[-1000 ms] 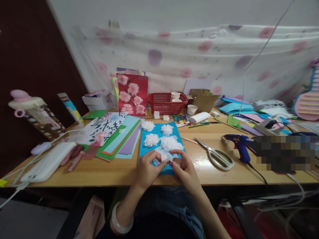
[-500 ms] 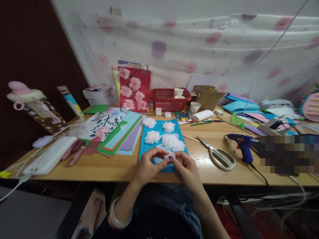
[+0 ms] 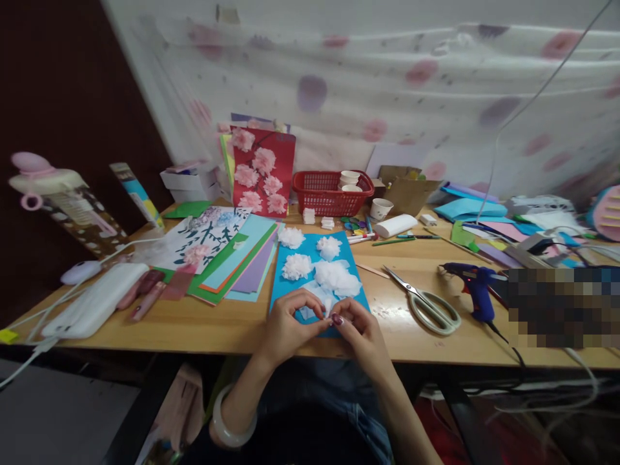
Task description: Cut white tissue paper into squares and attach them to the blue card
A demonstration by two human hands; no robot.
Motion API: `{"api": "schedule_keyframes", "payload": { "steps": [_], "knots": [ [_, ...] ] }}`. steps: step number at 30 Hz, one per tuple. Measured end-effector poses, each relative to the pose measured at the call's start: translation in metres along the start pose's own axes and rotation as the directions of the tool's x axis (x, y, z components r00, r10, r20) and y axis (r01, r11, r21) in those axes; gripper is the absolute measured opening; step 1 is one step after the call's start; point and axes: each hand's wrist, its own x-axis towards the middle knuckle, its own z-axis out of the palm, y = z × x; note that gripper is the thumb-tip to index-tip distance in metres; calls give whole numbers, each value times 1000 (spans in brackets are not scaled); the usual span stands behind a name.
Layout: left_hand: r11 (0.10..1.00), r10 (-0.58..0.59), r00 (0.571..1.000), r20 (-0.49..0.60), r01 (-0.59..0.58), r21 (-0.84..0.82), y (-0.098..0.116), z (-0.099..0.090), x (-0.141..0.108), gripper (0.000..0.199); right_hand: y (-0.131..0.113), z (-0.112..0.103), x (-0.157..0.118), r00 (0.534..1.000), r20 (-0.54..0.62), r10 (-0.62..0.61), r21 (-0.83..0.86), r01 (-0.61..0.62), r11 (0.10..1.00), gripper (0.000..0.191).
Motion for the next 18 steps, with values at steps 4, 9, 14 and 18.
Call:
{"api": "schedule_keyframes", "payload": {
  "steps": [4,9,14,18],
  "knots": [
    [999,31,999,20,-32,30,2,0,1,22,-1,0,0,1000,9,4,-68,-4,998,27],
    [991,64,995,78,-73,115,5,0,1,20,1,1,-1,1000,18,9,-126,-7,992,23],
    [992,15,998,60,-22,125,3,0,-1,19,2,-3,-2,999,37,6,-103,-2,995,21],
    [988,1,998,67,-11,157,5,0,-1,21,1,-4,-2,999,27,17,-87,-15,996,20]
  ]
}}
